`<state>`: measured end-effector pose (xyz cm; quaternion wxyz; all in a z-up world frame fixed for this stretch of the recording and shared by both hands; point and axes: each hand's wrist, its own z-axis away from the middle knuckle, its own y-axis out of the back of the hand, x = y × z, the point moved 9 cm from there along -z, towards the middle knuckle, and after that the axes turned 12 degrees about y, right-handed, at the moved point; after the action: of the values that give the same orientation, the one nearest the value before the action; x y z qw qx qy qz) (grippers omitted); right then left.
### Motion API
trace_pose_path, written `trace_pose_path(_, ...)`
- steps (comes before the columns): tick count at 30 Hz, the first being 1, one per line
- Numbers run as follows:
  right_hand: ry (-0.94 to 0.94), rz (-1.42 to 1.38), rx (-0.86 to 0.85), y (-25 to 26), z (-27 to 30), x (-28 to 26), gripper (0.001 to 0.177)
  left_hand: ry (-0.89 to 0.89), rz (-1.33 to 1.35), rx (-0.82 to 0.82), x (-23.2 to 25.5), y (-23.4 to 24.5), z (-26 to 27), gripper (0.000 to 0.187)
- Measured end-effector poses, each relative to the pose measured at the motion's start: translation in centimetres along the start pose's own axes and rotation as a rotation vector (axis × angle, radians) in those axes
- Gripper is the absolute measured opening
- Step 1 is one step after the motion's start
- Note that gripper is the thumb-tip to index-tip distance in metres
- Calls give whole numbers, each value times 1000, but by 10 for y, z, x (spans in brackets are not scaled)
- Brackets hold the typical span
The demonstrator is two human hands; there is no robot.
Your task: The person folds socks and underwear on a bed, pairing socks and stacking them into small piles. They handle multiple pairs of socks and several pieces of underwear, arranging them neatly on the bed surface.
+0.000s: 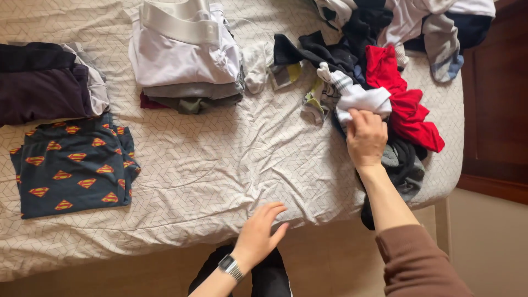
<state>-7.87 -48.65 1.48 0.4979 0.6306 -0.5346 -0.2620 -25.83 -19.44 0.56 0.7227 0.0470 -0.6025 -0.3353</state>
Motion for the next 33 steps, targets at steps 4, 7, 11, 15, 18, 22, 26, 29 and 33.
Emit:
trace_pose_path(4,-234,-487,157,51,20,-27,19,198,333,-12,36,9,-45,35)
trace_pose_path(7,-605,-914,-191,68,45,-76,17,423,867,-13,46,17,-67,57)
trace_pose_path(11,-528,-1610,-402,75,5,-116,24,675,948,157,1,39,-53,29)
trace_pose_path(15,-380,-758,105,34,-51,-17,23,695,861,192,-16,59,-45,32)
trace_pose_path(18,-579,-541,-40,-43,-63,37,52,803,429,190,-11,59,-50,68)
trace_pose_path(22,-788,-490,-364,-119,-49,66,63,931,110,132,-34,49,-64,65)
trace_pose_path(26,-738,-763,13,-96,-43,66,68,852,43,279,-46,65,-55,56)
trace_pose_path(29,-725,-823,177,-62,-25,63,50,831,50,340,-61,65,-44,55)
trace_pose_path(33,-860,-969,176,-87,19,90,19,731,-20,319,-48,65,-53,52)
